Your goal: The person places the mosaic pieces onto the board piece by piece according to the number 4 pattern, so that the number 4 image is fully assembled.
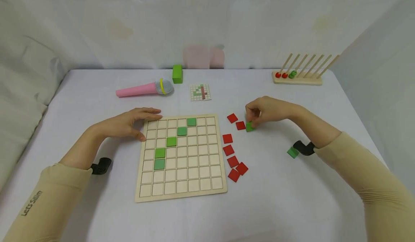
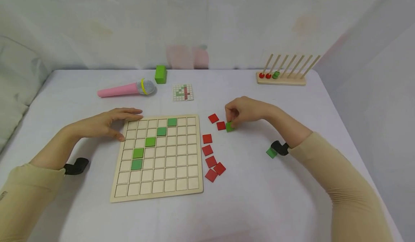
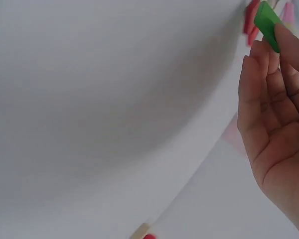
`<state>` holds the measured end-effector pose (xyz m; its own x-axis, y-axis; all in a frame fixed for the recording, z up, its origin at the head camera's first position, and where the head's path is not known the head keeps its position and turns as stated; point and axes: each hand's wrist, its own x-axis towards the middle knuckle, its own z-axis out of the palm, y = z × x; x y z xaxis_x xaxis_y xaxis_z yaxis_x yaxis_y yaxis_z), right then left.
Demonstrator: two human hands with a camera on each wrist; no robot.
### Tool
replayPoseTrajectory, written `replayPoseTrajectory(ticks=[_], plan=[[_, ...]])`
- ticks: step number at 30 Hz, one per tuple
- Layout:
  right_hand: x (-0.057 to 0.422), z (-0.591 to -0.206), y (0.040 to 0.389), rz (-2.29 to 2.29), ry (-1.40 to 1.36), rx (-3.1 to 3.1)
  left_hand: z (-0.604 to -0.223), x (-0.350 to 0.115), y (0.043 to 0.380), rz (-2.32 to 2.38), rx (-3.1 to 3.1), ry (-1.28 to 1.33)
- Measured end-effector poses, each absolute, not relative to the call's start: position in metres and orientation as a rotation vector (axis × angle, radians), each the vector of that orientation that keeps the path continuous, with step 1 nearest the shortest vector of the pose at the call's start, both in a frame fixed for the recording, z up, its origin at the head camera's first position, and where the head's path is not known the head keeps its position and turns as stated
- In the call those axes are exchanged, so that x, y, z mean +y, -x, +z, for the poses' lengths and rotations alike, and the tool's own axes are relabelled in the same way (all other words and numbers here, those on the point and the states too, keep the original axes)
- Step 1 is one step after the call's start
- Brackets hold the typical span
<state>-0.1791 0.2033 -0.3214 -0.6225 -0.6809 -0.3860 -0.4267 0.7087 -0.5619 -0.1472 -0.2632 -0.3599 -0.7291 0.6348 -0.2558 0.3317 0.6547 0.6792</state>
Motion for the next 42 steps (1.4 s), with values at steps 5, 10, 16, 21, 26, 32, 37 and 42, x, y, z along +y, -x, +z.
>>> replayPoseTrajectory(ticks=[5, 10, 16, 21, 26, 32, 37, 42], plan=[[0.173, -0.311, 0.167, -0.601, 0.907, 2.245, -0.359, -0.263, 0.147, 0.851, 2.392, -0.741], [0.139, -0.311, 0.154, -0.641, 0.971, 2.162, -0.359, -0.262, 0.147, 0.834, 2.393, -0.748], [0.102, -0.312, 0.139, -0.680, 1.008, 2.118, -0.359, -0.263, 0.147, 0.832, 2.397, -0.742], [0.074, -0.315, 0.130, -0.741, 1.023, 2.108, -0.359, -0.263, 0.148, 0.836, 2.398, -0.744], [0.053, -0.317, 0.123, -0.804, 1.046, 2.109, -0.358, -0.262, 0.148, 0.832, 2.397, -0.750], [0.028, -0.319, 0.121, -0.829, 1.059, 2.099, -0.358, -0.262, 0.149, 0.836, 2.393, -0.752], [0.009, -0.322, 0.118, -0.802, 1.061, 2.092, -0.358, -0.263, 0.148, 0.844, 2.391, -0.749], [-0.004, -0.325, 0.113, -0.744, 1.043, 2.126, -0.358, -0.263, 0.147, 0.845, 2.393, -0.751]])
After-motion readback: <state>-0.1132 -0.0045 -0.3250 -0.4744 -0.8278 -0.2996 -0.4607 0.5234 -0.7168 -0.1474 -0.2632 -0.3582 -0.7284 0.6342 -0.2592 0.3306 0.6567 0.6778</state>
